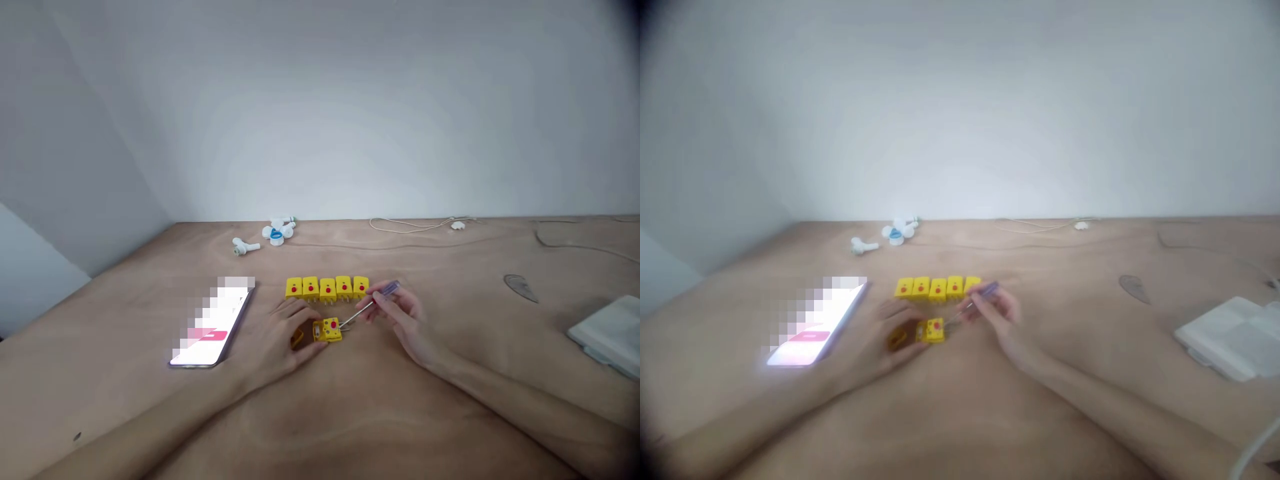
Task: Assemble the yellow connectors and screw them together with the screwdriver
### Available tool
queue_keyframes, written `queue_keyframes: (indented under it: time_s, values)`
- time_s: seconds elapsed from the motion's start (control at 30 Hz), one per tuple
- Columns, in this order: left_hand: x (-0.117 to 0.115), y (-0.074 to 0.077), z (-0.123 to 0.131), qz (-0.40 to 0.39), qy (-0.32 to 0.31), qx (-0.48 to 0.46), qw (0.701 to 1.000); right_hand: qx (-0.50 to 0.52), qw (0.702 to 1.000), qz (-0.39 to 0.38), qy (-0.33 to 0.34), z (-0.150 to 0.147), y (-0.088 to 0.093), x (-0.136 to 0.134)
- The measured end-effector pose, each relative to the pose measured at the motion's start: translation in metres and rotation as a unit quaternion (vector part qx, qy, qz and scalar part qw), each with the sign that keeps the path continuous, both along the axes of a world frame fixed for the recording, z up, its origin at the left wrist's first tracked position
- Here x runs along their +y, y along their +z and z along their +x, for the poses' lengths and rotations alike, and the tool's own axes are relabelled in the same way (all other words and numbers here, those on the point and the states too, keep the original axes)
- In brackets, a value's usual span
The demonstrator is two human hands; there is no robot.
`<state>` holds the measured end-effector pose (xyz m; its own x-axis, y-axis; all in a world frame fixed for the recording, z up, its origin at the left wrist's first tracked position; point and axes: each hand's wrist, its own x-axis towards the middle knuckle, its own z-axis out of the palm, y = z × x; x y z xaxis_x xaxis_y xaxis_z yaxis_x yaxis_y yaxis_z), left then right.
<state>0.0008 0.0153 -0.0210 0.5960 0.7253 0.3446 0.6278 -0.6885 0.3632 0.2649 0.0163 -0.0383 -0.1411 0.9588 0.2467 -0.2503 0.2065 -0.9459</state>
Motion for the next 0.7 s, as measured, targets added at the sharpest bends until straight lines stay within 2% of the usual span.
queue_keyframes:
  time_s: [0.23, 0.7]
  values:
    - [0.0018, -0.0040, -0.0017, 0.000, -0.001, 0.002, 1.000, -0.005, 1.000, 0.002, 0.021, -0.0022, -0.0019, -0.0016]
    - [0.0010, 0.0006, -0.0001, -0.023, -0.006, -0.011, 1.000, -0.035, 0.999, 0.035, 0.010, -0.0028, -0.0024, -0.0021]
